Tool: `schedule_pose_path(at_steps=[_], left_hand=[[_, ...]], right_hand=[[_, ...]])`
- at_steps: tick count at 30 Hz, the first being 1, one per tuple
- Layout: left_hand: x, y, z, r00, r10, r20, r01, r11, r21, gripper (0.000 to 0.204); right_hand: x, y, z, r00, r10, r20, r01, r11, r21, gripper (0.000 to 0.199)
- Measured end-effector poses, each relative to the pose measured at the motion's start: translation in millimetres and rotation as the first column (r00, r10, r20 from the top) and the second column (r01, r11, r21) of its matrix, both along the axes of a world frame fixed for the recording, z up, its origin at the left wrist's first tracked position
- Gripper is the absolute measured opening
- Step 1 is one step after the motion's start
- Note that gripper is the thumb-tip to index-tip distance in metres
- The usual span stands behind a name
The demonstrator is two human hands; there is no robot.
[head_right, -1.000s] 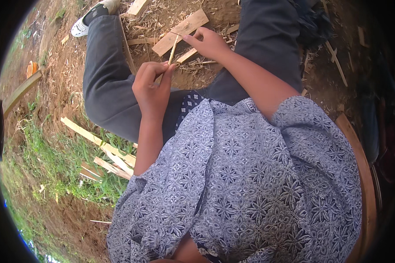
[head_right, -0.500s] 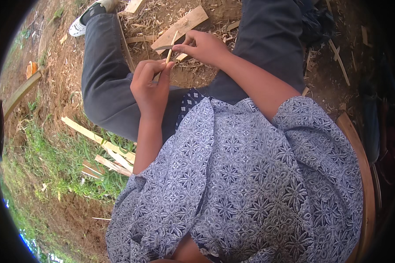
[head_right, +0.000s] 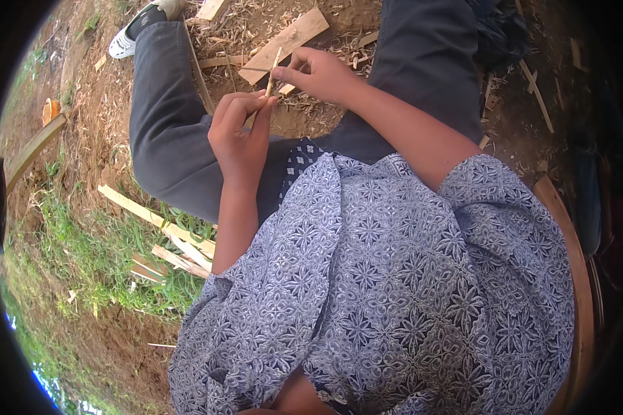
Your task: The person sits on the ground and uses a knife to shave and sharpen a thin wooden stick. They hold the stick against a larger piece of wood and repeatedly scrape the blade along it to create a fine point. The person occasionally inspects the stick and adjusts their grip.
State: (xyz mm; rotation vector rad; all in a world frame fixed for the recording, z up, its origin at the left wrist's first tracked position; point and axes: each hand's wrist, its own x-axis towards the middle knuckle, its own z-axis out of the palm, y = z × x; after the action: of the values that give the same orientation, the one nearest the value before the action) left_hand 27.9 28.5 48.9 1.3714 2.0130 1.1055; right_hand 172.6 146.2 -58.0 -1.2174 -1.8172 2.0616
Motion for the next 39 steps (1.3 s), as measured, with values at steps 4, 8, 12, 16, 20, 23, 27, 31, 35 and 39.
schedule_pose_path(at_steps=[4, 8, 12, 16, 20, 23, 27, 31, 35, 39], left_hand=[[1.5, -0.8, -0.4, 1.0, 0.018, 0.006, -0.018, 1.0, 0.002, 0.018], [2.3, 0.0, 2.9, 0.998, -0.002, -0.055, 0.002, 1.0, -0.004, 0.017], [-1.0, 3.0, 3.0, 0.998, 0.037, -0.047, -0.038, 0.999, -0.009, 0.016], [-5.2, -0.1, -2.8, 0.997, 0.078, -0.008, -0.078, 0.997, 0.019, 0.016], [-6.7, 2.7, 1.6, 0.994, 0.107, -0.006, -0.107, 0.994, 0.018, 0.016], [-7.3, 2.1, 0.8, 0.991, 0.132, 0.029, -0.133, 0.991, 0.014, 0.017], [-8.7, 0.2, -4.8, 0.991, 0.13, 0.029, -0.131, 0.991, 0.01, 0.018], [-6.6, 0.9, -1.5, 0.993, 0.117, 0.025, -0.117, 0.993, -0.001, 0.018], [-8.1, 1.5, 0.6, 0.996, 0.093, -0.015, -0.094, 0.995, -0.024, 0.018], [-8.0, 1.2, 1.1, 0.994, 0.111, -0.013, -0.112, 0.993, -0.025, 0.018]], right_hand=[[-1.1, -5.9, -0.8, 0.999, 0.01, -0.037, -0.011, 0.999, -0.035, 0.039], [4.4, -3.7, -26.5, 0.995, -0.005, 0.1, 0.0, 0.999, 0.047, 0.043], [5.4, 1.1, -40.0, 0.968, 0.015, 0.251, -0.043, 0.994, 0.104, 0.054], [6.4, 0.9, -41.5, 0.952, 0.033, 0.305, -0.085, 0.984, 0.159, 0.06], [15.0, 10.1, -52.9, 0.828, -0.086, 0.554, -0.019, 0.983, 0.182, 0.058], [15.3, 16.4, -60.2, 0.81, -0.096, 0.579, -0.001, 0.986, 0.165, 0.058], [3.1, 0.5, -45.5, 0.966, -0.108, 0.236, 0.088, 0.992, 0.094, 0.056], [-5.1, -9.9, -4.9, 0.997, -0.002, 0.071, -0.001, 0.999, 0.046, 0.055], [-5.3, -4.9, -8.5, 0.989, 0.02, 0.15, -0.049, 0.98, 0.193, 0.044], [-1.4, -0.3, -19.6, 0.956, 0.023, 0.292, -0.084, 0.977, 0.197, 0.051]])
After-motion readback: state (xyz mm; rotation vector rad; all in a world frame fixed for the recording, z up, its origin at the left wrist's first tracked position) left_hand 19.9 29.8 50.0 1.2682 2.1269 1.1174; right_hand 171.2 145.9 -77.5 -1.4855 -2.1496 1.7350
